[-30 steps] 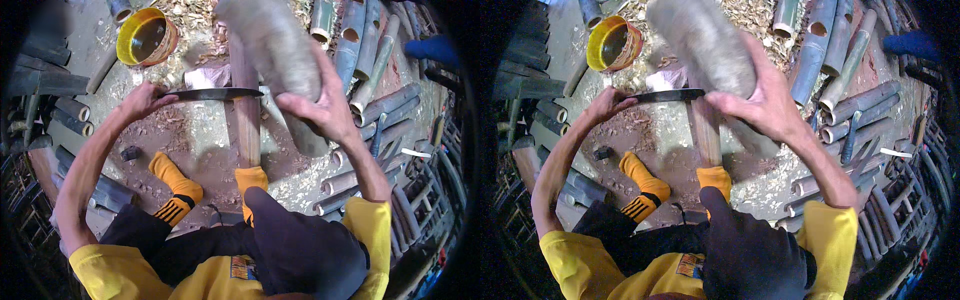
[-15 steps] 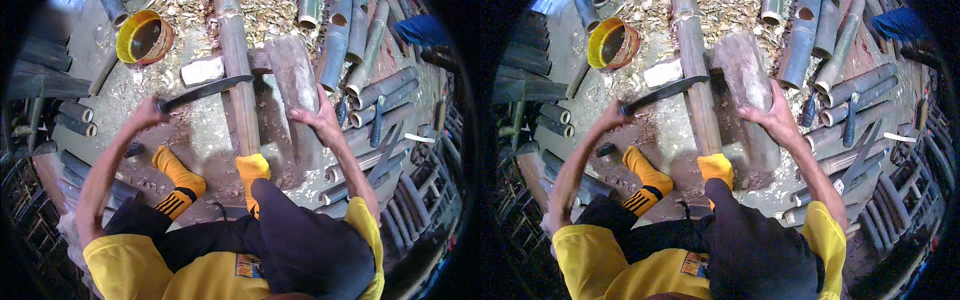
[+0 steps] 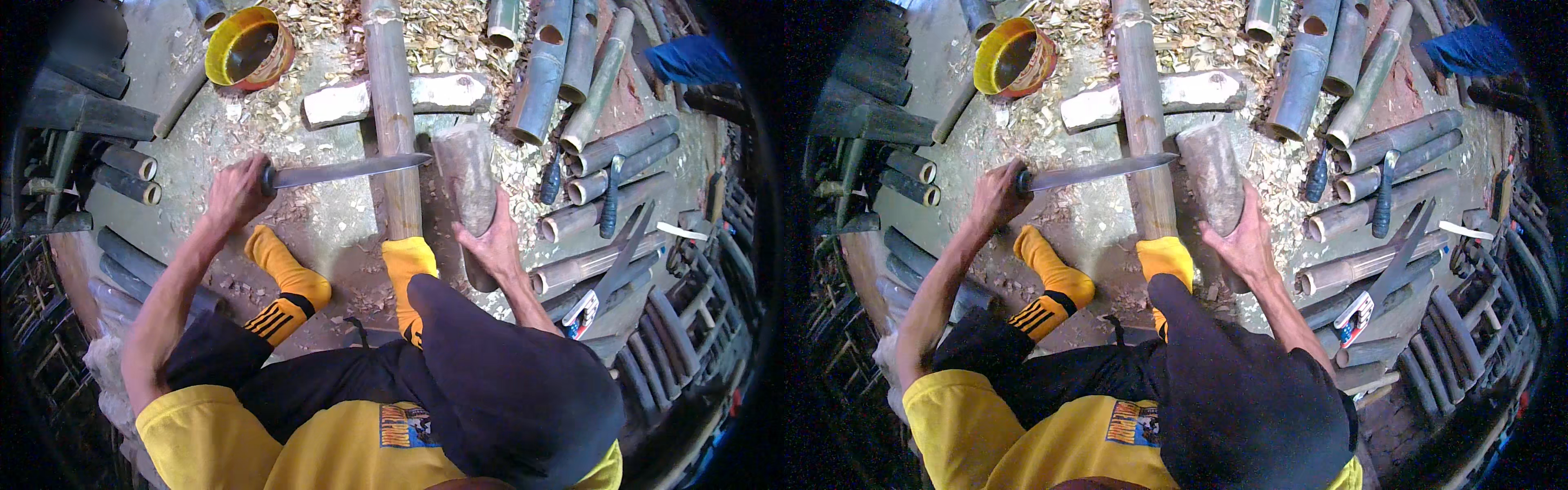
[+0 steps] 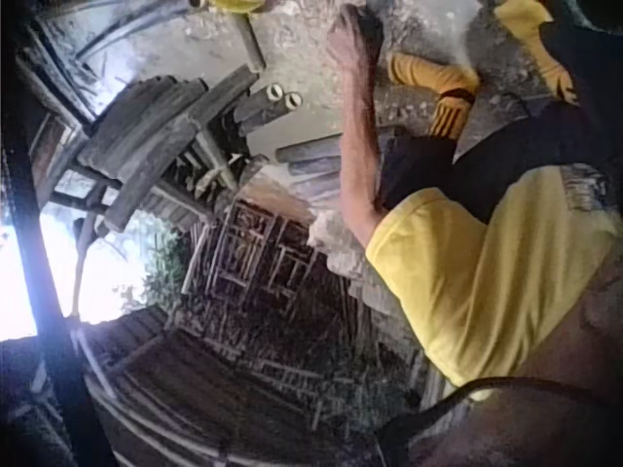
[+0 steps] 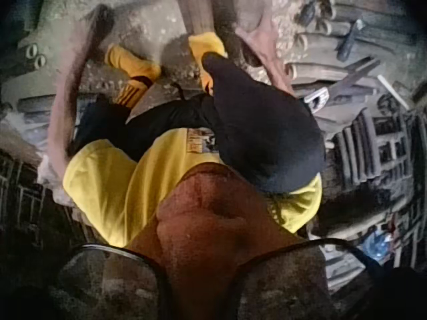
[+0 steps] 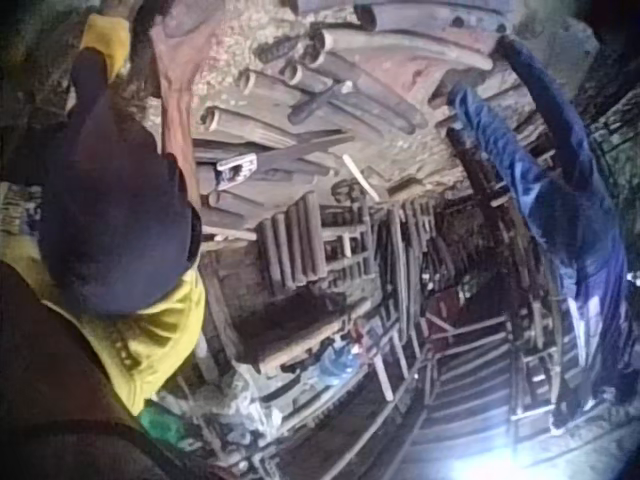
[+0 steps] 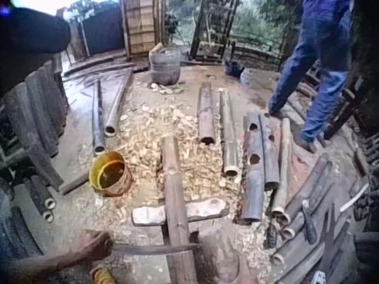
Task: The person measures bamboo poles with a tape measure, marks them, and uses a machete and a hand drill to cut and carve joints into the bamboo.
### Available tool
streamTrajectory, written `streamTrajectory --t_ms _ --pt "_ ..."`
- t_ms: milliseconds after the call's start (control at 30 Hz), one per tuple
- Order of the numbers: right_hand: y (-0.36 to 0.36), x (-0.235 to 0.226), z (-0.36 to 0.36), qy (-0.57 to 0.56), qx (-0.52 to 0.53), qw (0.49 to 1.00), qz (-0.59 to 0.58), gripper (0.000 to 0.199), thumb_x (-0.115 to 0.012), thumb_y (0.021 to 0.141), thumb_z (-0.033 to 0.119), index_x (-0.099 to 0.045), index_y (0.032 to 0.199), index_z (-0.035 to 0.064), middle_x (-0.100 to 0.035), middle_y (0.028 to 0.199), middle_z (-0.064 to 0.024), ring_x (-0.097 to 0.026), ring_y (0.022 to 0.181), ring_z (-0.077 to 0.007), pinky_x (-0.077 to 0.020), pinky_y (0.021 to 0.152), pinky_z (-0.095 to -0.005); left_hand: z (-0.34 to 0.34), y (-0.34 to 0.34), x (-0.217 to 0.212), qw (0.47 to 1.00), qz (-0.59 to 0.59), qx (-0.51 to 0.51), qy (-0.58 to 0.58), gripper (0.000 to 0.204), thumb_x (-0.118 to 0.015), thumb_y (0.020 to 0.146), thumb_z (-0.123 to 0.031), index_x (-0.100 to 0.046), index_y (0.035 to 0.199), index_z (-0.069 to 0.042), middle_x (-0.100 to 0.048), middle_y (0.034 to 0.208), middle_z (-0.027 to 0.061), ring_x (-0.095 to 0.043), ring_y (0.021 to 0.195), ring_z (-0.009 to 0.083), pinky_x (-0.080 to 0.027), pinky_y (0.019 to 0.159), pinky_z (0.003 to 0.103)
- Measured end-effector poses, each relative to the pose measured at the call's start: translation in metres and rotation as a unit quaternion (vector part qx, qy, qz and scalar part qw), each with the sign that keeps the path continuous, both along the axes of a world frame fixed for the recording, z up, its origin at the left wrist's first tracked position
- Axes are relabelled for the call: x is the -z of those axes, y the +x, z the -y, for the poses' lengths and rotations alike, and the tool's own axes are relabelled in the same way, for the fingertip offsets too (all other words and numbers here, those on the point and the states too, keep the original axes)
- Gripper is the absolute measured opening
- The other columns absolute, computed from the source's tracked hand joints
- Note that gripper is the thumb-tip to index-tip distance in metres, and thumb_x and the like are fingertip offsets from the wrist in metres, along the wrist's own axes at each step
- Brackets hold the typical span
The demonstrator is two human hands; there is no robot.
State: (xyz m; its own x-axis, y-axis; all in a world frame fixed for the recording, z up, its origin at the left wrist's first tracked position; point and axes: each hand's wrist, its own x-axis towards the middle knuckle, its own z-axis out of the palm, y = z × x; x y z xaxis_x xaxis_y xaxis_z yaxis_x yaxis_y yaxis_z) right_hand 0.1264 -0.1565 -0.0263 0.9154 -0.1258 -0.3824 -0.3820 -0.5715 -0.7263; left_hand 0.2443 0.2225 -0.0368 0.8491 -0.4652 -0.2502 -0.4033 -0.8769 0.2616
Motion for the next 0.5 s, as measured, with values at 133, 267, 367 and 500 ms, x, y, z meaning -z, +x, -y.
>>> streamTrajectory --t_ms 133,267,367,500 --pt "0.001 0.008 -0.007 0.010 -0.019 1.000 -0.011 0.083 -0.071 0.066 0.022 -0.023 0.132 0.0018 -0.055 0.106 -0.0299 -0.058 0.097 -0.0406 -0.0471 0.084 -0.0439 -0.003 -0.006 0.010 0.998 -0.016 -0.021 0.053 0.031 -0.067 0.065 -0.016 -0.050 0.091 -0.009 -0.058 0.075 0.0140 -0.058 0.071 0.0348 -0.047 0.061 0.043" --pt "0.005 0.013 -0.004 0.018 -0.028 0.999 -0.010 0.085 -0.070 0.067 0.022 -0.021 0.133 0.0013 -0.055 0.106 -0.0299 -0.058 0.097 -0.0412 -0.0475 0.083 -0.0439 -0.004 -0.002 0.014 0.999 -0.008 -0.013 0.043 0.028 -0.067 0.067 -0.017 -0.050 0.088 -0.009 -0.057 0.073 0.0132 -0.058 0.069 0.0337 -0.047 0.061 0.043" --pt "0.008 0.014 -0.002 0.026 -0.033 0.999 -0.005 0.086 -0.071 0.067 0.023 -0.021 0.134 0.0020 -0.055 0.107 -0.0306 -0.057 0.096 -0.0425 -0.0475 0.083 -0.0441 -0.005 0.001 0.017 0.999 0.013 0.001 0.042 0.021 -0.062 0.071 -0.016 -0.049 0.085 -0.008 -0.057 0.072 0.0128 -0.058 0.065 0.0332 -0.047 0.056 0.044" --pt "0.012 0.015 0.007 -0.027 -0.090 0.996 0.014 0.088 -0.071 0.066 0.025 -0.020 0.134 0.0020 -0.055 0.103 -0.0307 -0.058 0.092 -0.0438 -0.0479 0.081 -0.0448 -0.009 0.005 0.021 0.998 -0.014 0.008 0.062 0.023 -0.063 0.070 -0.015 -0.049 0.087 -0.008 -0.057 0.074 0.0119 -0.058 0.070 0.0338 -0.047 0.059 0.043"
